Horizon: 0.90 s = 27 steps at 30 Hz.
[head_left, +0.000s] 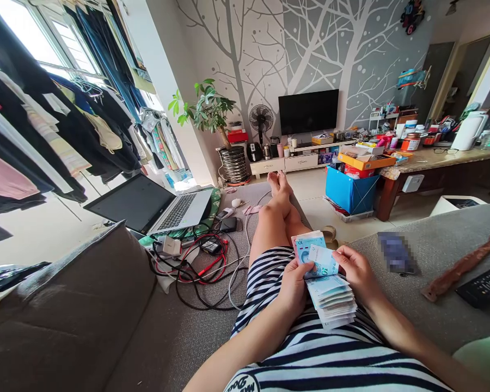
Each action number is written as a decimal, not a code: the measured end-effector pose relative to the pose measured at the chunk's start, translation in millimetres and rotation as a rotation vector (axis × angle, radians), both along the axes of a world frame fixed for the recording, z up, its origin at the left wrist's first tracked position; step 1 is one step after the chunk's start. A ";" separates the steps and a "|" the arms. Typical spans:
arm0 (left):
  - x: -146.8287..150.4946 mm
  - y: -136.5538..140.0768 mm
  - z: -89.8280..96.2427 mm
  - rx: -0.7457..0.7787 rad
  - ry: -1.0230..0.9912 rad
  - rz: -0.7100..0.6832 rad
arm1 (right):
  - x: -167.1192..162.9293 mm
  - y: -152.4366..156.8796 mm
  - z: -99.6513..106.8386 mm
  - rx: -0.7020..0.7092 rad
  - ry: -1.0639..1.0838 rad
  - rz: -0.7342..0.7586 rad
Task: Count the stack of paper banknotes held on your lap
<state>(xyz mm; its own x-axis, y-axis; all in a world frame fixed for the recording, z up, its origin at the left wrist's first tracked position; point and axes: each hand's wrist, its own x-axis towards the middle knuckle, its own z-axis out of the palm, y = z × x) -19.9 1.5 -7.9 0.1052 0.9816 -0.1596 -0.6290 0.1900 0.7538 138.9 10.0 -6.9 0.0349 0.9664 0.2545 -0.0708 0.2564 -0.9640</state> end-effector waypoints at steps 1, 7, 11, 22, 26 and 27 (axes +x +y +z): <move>0.2 0.0 -0.7 -0.002 -0.007 0.001 | -0.3 -0.8 0.9 0.005 -0.011 0.008; 2.3 2.6 -5.3 -0.024 -0.050 0.042 | -2.6 -8.2 7.1 0.038 -0.034 -0.001; 2.7 3.7 -7.8 -0.032 -0.045 0.060 | -3.1 -12.1 9.0 0.045 -0.047 0.008; 2.8 1.5 -6.2 -0.034 -0.056 0.051 | -2.7 -13.7 8.3 0.058 -0.058 0.014; 3.1 1.0 -5.7 -0.032 -0.050 0.055 | -3.0 -14.9 10.6 0.062 -0.064 0.010; 3.0 1.3 -6.3 -0.031 -0.045 0.056 | -3.0 -15.3 11.3 0.063 -0.063 0.013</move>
<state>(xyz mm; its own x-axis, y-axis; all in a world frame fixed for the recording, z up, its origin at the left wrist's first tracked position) -16.9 2.8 -14.1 0.0585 0.9807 -0.1864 -0.6726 0.1767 0.7186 135.8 -5.3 4.4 0.0043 0.9487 0.3162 -0.0147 0.3162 -0.9486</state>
